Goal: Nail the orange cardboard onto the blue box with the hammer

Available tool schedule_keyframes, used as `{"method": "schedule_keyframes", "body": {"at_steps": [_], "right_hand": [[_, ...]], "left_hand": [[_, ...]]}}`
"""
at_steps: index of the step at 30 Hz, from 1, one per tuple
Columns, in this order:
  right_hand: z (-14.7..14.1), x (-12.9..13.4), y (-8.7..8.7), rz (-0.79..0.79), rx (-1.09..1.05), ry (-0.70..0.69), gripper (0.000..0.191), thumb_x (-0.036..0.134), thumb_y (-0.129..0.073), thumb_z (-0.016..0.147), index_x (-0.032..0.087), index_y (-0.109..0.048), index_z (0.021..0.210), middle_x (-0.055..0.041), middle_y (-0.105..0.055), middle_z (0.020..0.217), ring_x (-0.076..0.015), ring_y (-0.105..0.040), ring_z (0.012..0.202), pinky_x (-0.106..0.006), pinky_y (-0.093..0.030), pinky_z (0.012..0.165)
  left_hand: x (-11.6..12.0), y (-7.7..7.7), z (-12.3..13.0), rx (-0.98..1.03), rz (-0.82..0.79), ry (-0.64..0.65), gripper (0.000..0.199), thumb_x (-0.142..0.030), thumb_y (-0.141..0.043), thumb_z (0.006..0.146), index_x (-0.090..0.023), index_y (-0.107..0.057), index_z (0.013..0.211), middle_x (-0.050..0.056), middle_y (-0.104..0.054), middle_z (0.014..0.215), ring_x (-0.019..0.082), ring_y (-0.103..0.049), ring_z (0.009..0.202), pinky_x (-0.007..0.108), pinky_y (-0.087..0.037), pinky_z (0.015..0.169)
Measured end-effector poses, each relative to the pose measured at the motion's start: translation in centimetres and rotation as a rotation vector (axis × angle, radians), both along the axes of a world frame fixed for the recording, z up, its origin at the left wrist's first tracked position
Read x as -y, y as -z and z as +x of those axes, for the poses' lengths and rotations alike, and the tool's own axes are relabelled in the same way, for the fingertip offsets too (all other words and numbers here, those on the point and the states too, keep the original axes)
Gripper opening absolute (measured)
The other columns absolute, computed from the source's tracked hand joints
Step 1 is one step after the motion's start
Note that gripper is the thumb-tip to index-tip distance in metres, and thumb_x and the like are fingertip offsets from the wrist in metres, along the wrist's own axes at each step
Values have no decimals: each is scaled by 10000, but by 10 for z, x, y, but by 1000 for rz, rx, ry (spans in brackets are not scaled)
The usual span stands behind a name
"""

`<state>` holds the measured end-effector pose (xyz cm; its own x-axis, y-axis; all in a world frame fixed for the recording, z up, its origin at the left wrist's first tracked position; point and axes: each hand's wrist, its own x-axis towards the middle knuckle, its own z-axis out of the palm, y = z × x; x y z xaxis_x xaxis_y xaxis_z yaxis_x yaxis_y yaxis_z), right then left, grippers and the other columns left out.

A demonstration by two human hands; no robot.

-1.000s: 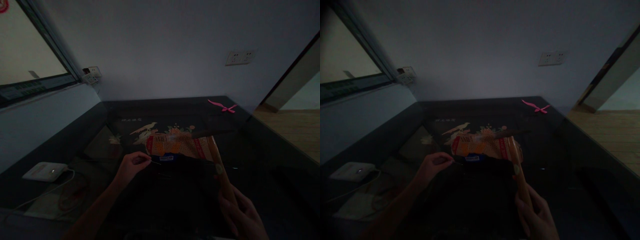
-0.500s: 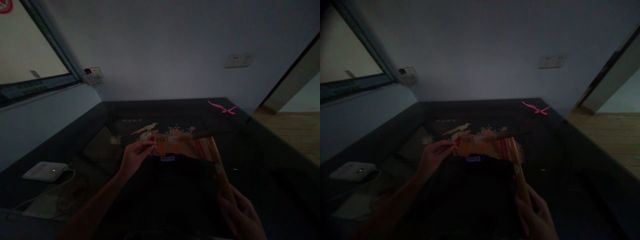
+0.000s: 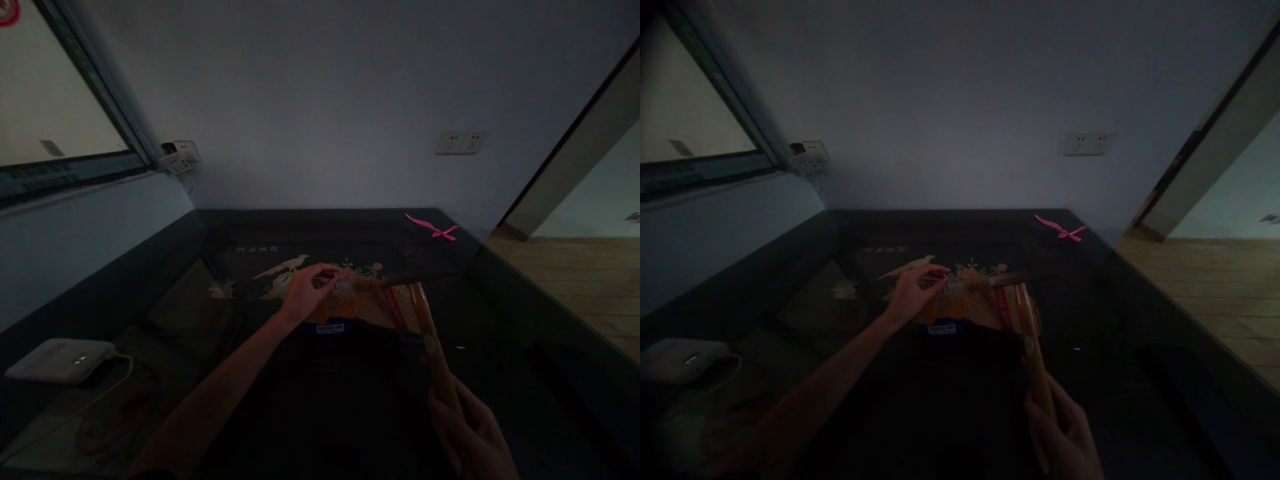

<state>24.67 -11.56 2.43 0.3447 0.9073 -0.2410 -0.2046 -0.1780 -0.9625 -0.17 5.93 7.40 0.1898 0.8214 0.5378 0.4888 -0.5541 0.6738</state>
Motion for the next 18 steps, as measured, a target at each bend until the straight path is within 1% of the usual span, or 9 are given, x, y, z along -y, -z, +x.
{"method": "schedule_keyframes", "body": {"at_steps": [1,3,5,8,11,13,16,18], "right_hand": [[0,0,1,0,-7,11,563,390,-830,583,215,-663,1092,20,-630,667,-109,-519,444,-178,-393,343],[0,-1,1,-14,-27,23,553,383,-831,585,230,-664,1089,26,-622,662,-116,-532,461,-180,-403,354],[0,0,1,-26,-45,27,556,379,-831,586,234,-659,1095,34,-603,645,-109,-513,446,-178,-386,344],[-3,0,-2,-48,-33,11,580,397,-818,602,210,-646,1123,30,-593,644,-95,-477,420,-178,-362,331],[-5,-1,-4,-60,-4,-20,600,432,-804,610,194,-641,1136,30,-579,635,-68,-421,393,-157,-316,312],[-4,-4,-7,-49,23,-25,594,448,-804,600,192,-652,1113,23,-582,654,-67,-430,411,-151,-323,319],[0,-10,-15,-24,92,-94,583,465,-774,636,188,-636,1131,34,-561,620,-52,-379,388,-150,-298,319],[5,-14,-27,-14,153,-153,596,463,-746,670,188,-606,1181,51,-526,580,-53,-348,379,-157,-282,319]], "left_hand": [[0,0,0,-8,-2,-1,132,-204,-617,808,-190,-669,929,25,-722,886,147,-677,801,283,-544,784],[1,1,0,-28,-1,-1,129,-193,-611,808,-192,-668,924,23,-721,881,149,-676,796,286,-542,780],[2,1,0,-58,10,-3,140,-179,-608,805,-196,-667,931,17,-719,878,150,-674,791,294,-538,784],[2,2,0,-89,15,-9,153,-165,-610,798,-203,-668,935,11,-717,875,157,-672,796,308,-533,789],[1,4,1,-79,-11,-4,161,-164,-616,793,-208,-670,938,6,-715,863,156,-672,790,300,-536,768],[-1,5,1,-56,-31,17,179,-157,-625,783,-208,-666,949,4,-713,861,150,-674,786,291,-540,763],[-3,8,0,-14,-66,48,192,-146,-634,768,-201,-660,950,8,-711,868,144,-675,786,283,-546,768],[-4,9,-1,13,-94,58,155,-151,-633,768,-191,-661,915,15,-710,854,144,-676,781,280,-549,764]]}}
